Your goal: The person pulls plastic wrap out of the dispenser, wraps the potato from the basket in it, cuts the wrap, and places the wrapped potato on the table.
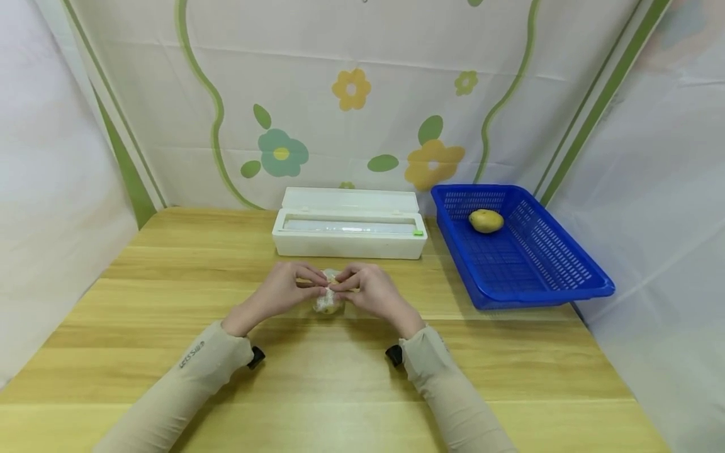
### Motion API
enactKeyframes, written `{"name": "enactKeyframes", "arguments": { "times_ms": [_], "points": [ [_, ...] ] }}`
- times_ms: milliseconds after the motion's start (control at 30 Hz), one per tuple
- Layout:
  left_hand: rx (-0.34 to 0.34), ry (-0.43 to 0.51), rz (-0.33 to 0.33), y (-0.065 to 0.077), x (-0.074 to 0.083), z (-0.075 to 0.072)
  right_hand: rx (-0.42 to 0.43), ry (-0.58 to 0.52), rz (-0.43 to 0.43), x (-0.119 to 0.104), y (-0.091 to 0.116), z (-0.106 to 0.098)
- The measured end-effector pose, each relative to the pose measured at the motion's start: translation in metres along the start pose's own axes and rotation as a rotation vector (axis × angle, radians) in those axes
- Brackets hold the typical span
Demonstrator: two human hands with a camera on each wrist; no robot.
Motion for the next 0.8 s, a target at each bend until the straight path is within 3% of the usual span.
{"name": "enactKeyframes", "arguments": {
  "times_ms": [167, 300, 433, 533, 667, 800],
  "points": [
    [-0.040, -0.035, 0.031, -0.002, 0.000, -0.001, 0.012, -0.009, 0.050, 0.004, 0.000, 0.000],
    [-0.123, -0.038, 0.089, -0.001, -0.001, -0.004, -0.017, -0.026, 0.039, 0.006, -0.003, -0.001],
    [-0.239, -0.115, 0.166, 0.002, -0.001, -0.007, -0.055, -0.033, -0.016, 0.005, -0.008, -0.004],
    [-0.288, -0.211, 0.214, 0.003, 0.000, -0.007, -0.084, -0.034, -0.016, 0.005, -0.011, -0.008],
    [-0.298, -0.322, 0.253, 0.001, -0.001, -0.003, -0.147, -0.037, 0.052, 0.008, -0.010, -0.012],
    [-0.259, -0.369, 0.213, -0.003, -0.007, -0.001, -0.230, -0.024, 0.113, 0.012, -0.006, -0.011]
  ]
}}
Point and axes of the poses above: each hand's wrist, its own y-axis away from the middle knuckle, its own z-axis out of the palm, x = y × z, the point moved 3 cm from there along -y, towards the middle knuckle, and after that the axes turned 9 degrees about z, right-handed, at the moved point
